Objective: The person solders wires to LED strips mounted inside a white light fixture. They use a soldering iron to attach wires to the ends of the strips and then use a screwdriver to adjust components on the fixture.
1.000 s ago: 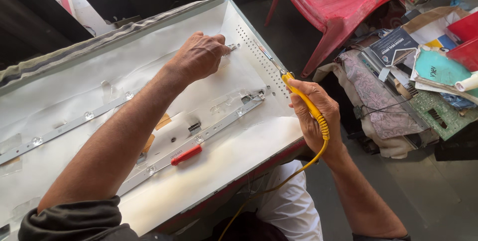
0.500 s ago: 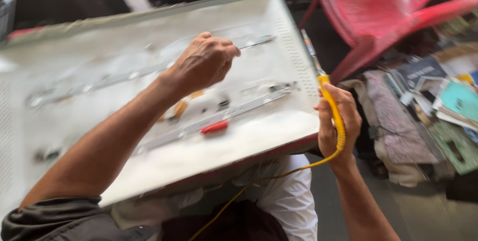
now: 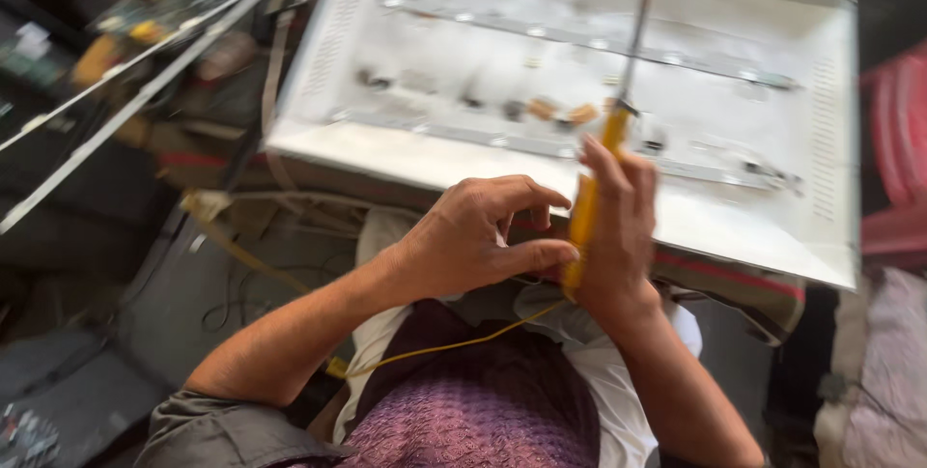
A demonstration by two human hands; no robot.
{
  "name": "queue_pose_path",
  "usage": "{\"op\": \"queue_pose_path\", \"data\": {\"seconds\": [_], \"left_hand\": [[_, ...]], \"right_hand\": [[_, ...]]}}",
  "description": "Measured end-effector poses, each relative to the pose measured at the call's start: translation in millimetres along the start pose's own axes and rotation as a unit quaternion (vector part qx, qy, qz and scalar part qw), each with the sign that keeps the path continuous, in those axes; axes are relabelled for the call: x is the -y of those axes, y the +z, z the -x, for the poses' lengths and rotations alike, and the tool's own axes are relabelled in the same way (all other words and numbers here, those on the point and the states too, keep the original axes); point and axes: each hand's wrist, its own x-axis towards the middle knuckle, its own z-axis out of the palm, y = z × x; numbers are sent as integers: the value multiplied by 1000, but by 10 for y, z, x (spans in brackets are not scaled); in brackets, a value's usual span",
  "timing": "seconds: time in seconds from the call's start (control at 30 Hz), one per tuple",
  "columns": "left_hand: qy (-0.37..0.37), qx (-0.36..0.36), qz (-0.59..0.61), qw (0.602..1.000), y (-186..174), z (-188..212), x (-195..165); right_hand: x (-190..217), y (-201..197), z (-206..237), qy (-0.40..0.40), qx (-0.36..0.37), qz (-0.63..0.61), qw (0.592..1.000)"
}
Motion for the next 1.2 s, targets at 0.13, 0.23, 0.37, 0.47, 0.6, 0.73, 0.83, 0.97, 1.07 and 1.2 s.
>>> {"op": "queue_pose_path", "data": {"seconds": [0.13,0.23,0.37,0.47,0.6,0.73,0.83,0.97,1.07,1.2], "left_hand": [[-86,-90,-63,990,-542,624,-275],[-106,-165,-84,977,-1041,1049,-351],[-94,-264,-181,943,-1777,1604,-517],[-162,-334,-284,884,-2385,2116,-776],[-85,-352,-425,830,-3022,2668,-1041],[-101,-325,-483,807,-3189,2792,-1007],[-95,-284,-541,786,-3140,2737,-946],[-75,-271,-562,778,-2932,2542,-708],[-82,-270,-552,784,-2835,2457,-545],[-74,-255,-590,762,-2781,2395,-370]], "right_hand": [[681,477,-418,-72,38,-60,995],[1126,849,-716,-95,100,-93,986],[1700,1402,-1066,-165,93,-156,969],[2000,1656,-1233,-179,110,-223,952],[2258,1829,-1339,-139,195,-220,946],[2266,1777,-1101,-179,186,-243,935],[2005,1787,-1022,-125,195,-249,940],[1535,1649,-949,-4,189,-198,962],[1216,1420,-837,37,169,-131,976],[799,1114,-661,43,135,-90,986]]}}
